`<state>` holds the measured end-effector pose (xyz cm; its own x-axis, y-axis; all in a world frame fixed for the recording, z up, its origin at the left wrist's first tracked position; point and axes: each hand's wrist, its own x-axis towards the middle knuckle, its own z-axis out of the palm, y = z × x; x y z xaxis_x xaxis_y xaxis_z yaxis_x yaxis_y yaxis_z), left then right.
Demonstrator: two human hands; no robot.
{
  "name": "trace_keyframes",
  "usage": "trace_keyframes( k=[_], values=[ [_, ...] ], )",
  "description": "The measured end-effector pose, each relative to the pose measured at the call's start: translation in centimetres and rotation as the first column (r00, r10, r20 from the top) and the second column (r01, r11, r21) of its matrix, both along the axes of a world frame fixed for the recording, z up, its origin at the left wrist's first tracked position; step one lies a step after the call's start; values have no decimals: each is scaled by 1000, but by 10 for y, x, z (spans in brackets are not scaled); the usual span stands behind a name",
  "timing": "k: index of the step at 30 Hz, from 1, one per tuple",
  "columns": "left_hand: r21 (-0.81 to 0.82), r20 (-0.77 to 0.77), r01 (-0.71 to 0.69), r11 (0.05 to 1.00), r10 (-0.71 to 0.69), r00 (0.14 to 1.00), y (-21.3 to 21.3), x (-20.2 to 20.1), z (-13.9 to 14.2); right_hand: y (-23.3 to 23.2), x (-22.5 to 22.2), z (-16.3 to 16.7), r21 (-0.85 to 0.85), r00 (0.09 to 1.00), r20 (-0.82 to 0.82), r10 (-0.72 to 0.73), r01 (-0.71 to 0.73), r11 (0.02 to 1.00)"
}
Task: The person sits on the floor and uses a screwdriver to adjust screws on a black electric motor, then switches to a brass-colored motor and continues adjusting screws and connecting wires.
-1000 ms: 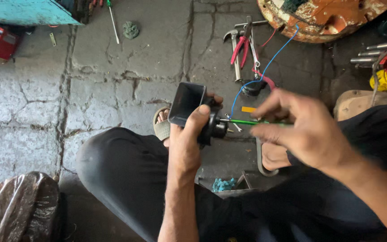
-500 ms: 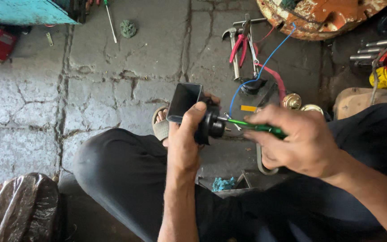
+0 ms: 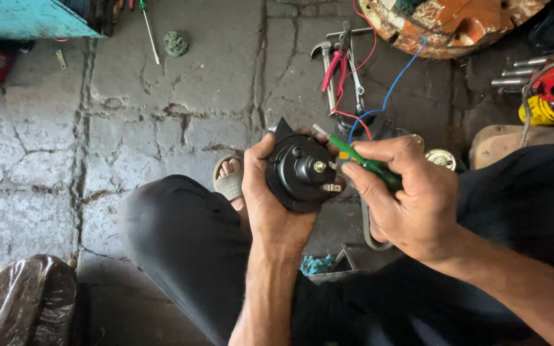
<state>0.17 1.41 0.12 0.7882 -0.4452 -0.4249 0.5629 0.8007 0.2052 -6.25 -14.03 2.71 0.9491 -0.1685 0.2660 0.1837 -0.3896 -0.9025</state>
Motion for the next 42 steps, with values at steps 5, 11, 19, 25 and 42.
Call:
trace_keyframes(
  k=[5,11,19,25,42],
  values=[
    [-73,-32,-59,996,57,998,-11,1,1,-1,3,0,-117,997,74,-26,35,993],
    [-97,-63,-57,994,51,997,-16,0,1,-1,3,-6,-300,962,271,24,61,952],
    [-112,-25,-68,991,66,998,-14,-2,2,-2,5,-8,-358,958,284,43,65,931],
    [-85,-87,-103,991,96,992,-13,-1,2,-2,3,-8,-254,983,182,-15,62,965],
    [300,222,-196,934,131,966,-5,-2,-7,-14,4,16,103,968,-167,187,-171,980]
  ],
)
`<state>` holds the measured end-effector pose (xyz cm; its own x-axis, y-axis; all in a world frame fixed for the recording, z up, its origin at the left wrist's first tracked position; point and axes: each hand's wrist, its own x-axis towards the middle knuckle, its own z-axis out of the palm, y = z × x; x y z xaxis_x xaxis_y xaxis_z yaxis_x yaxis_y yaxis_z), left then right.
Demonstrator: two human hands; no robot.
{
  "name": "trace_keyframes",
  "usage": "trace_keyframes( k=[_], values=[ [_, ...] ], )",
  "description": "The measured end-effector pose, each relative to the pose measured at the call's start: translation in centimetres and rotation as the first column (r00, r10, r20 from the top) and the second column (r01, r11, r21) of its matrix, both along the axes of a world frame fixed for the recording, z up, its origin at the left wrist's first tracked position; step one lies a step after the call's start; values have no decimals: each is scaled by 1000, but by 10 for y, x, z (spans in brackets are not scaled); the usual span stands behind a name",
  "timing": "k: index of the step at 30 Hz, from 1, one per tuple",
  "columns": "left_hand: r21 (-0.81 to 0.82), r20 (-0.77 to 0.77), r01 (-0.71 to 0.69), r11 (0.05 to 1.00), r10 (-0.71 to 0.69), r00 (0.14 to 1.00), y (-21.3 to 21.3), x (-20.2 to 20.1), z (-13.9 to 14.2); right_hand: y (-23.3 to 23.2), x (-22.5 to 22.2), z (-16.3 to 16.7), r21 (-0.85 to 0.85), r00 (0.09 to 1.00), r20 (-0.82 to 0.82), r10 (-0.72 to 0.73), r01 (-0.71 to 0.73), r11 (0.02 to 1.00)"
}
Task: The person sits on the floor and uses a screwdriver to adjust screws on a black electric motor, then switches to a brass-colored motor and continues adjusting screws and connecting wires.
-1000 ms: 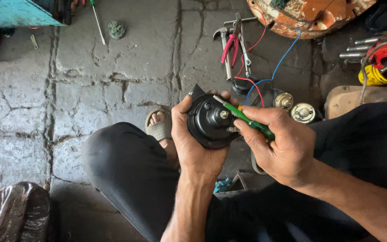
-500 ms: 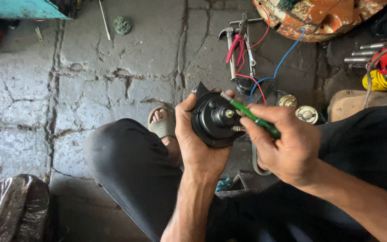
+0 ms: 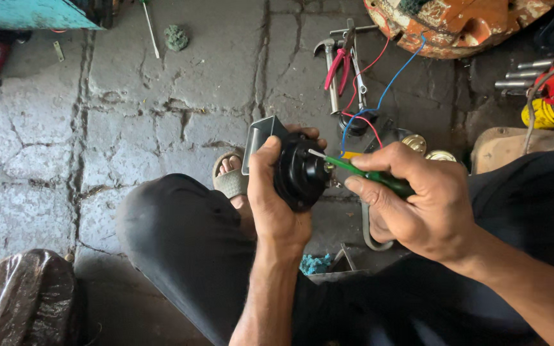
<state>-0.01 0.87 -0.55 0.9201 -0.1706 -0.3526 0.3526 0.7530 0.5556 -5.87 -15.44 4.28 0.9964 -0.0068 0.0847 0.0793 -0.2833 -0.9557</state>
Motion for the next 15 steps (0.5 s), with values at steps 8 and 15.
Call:
trace_keyframes(
  k=[8,15],
  values=[
    [99,109,15,995,-26,994,-1,-2,3,-10,3,5,217,979,-178,102,-62,974],
    [252,181,7,968,-54,982,3,-3,6,-29,15,1,438,905,-331,268,-104,893]
  ],
)
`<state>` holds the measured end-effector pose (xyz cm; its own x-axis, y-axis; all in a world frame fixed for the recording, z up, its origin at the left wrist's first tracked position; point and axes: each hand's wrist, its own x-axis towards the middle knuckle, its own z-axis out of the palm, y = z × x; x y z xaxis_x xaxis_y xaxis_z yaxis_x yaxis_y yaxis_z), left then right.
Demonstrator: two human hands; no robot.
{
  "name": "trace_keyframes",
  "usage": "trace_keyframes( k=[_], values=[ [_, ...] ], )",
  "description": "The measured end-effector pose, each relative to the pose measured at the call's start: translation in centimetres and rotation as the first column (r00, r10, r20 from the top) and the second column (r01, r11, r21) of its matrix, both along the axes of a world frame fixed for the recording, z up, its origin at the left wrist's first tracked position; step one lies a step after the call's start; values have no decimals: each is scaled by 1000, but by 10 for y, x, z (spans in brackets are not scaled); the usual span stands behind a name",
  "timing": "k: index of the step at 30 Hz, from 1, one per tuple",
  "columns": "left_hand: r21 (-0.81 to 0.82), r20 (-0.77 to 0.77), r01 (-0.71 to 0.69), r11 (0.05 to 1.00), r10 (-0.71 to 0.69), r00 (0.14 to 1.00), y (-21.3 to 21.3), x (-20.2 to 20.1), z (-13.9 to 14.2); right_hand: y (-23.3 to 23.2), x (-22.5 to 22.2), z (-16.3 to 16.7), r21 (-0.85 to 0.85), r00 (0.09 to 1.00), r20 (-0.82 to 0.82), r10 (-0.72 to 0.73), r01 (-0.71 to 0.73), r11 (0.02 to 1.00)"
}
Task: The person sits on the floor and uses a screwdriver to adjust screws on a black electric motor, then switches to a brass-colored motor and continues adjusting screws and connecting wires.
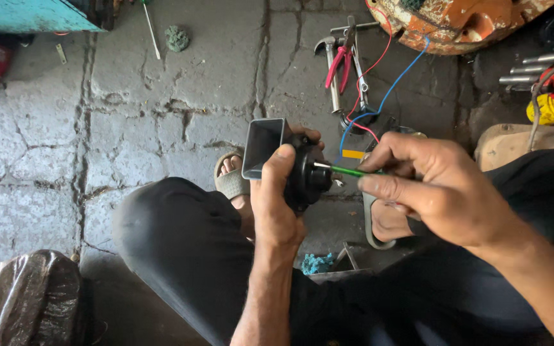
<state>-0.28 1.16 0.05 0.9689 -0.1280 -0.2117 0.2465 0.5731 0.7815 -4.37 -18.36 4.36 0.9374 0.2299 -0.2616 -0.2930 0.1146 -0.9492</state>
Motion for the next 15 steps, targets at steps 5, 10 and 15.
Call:
trace_keyframes(
  k=[5,10,15],
  values=[
    [200,141,32,979,-61,988,6,-4,5,-15,3,-9,110,959,-282,9,23,994],
    [265,205,44,963,-101,974,9,-6,5,-20,6,-10,277,905,-423,52,75,958],
    [291,229,37,956,-107,968,10,-6,1,-10,3,-3,-53,964,-264,-32,19,998]
  ],
)
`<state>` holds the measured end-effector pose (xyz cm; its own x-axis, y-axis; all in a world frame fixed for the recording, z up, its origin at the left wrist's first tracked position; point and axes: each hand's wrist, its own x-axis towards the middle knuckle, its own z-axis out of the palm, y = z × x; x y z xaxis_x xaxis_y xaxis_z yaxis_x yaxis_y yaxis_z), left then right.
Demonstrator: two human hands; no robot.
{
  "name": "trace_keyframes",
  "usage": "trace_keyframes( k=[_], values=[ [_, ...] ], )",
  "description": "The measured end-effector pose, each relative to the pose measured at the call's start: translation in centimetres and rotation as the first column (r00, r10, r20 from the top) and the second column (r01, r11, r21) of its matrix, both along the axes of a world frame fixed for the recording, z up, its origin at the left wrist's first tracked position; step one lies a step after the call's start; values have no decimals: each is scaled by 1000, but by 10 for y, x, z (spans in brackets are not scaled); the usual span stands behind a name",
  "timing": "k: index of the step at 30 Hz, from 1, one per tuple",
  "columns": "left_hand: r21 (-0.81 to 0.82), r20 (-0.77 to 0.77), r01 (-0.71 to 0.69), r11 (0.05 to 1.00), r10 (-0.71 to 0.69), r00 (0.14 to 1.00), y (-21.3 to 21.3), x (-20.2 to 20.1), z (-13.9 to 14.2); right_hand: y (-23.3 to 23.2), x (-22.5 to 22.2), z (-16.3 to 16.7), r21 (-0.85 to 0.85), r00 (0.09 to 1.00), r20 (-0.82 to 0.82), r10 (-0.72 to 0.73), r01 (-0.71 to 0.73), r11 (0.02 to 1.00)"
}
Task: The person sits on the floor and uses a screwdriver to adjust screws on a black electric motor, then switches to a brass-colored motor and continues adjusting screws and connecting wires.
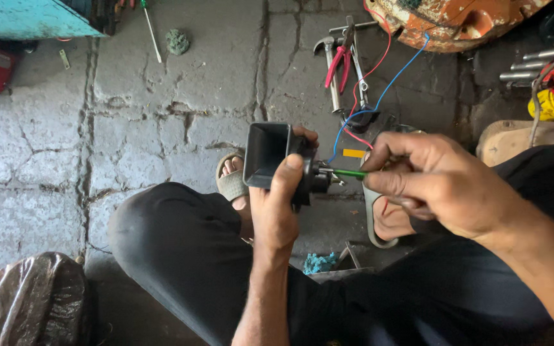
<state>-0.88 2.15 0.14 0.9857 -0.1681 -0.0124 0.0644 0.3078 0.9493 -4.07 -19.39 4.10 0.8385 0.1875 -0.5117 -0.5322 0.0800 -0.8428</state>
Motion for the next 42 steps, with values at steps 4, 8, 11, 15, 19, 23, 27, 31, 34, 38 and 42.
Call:
trace_keyframes(
  k=[4,8,11,15,19,23,27,31,34,38,42],
  values=[
    [83,-58,-27,996,32,998,2,2,-2,11,-12,3,-668,596,657,462,176,723],
    [34,-39,-23,999,24,999,6,3,-2,13,-12,-3,-714,139,579,803,561,418],
    [-183,-167,-57,981,26,986,2,5,-4,15,-14,-8,-647,287,760,583,417,639],
    [-446,-498,-201,872,-55,866,-2,13,-11,28,-19,-12,-546,472,816,334,439,713],
    [-609,-588,-255,751,-211,781,-9,9,-12,42,-17,-17,-501,550,818,169,537,678],
    [-681,-606,-303,667,-280,744,-18,3,-7,47,-13,-20,-492,594,798,103,543,681],
    [-711,-610,-368,600,-266,746,-26,3,-3,53,-12,-25,-469,582,808,90,542,697],
    [-710,-603,-356,608,-262,753,-30,4,-4,53,-11,-29,-438,544,834,96,544,715],
    [-716,-596,-359,599,-257,761,-30,3,-5,51,-11,-30,-465,557,824,101,563,683],
    [-699,-607,-370,612,-234,760,-29,2,-4,52,-12,-31,-475,566,817,111,550,687],
    [-667,-628,-384,639,-203,752,-29,3,-2,53,-11,-30,-494,594,797,111,534,686]
  ],
)
